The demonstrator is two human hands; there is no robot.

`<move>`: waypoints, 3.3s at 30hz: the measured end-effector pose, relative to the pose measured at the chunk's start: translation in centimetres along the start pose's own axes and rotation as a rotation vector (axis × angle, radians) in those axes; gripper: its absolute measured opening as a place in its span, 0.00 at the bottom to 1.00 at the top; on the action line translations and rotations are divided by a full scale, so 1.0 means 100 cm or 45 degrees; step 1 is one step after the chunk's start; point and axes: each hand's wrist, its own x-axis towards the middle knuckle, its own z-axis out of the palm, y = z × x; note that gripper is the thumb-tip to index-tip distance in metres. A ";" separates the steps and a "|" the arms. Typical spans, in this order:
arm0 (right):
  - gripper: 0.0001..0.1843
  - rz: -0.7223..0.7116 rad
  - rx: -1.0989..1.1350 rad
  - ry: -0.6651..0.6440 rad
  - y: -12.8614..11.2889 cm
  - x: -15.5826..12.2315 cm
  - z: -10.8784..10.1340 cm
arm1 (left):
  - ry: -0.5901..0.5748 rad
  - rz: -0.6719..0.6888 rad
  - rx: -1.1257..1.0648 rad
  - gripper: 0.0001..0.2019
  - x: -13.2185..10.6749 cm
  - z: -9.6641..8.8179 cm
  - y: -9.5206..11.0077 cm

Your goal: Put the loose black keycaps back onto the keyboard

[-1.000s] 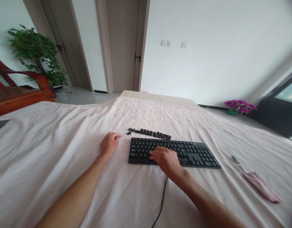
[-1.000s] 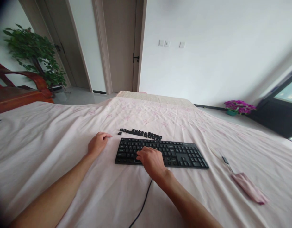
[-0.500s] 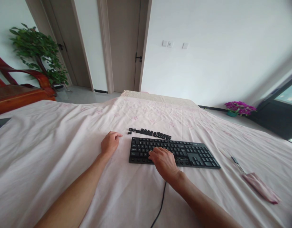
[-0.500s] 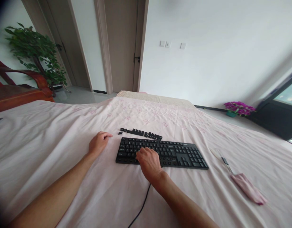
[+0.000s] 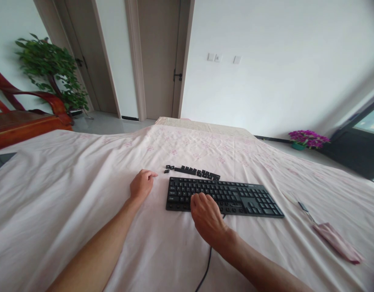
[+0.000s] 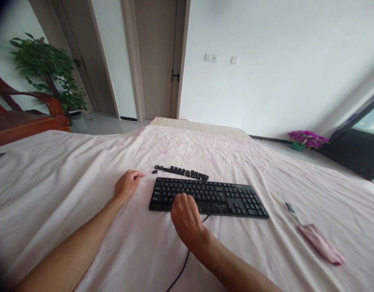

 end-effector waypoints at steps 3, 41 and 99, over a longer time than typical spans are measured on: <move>0.14 -0.034 -0.034 0.003 -0.006 -0.005 0.001 | 0.007 0.017 -0.003 0.17 0.000 0.002 -0.002; 0.13 0.666 0.629 -0.151 0.129 0.167 0.070 | -0.007 -0.010 -0.065 0.15 0.004 0.000 0.001; 0.09 0.153 0.457 0.128 0.043 -0.007 0.018 | -0.006 0.006 0.013 0.16 0.003 0.003 -0.003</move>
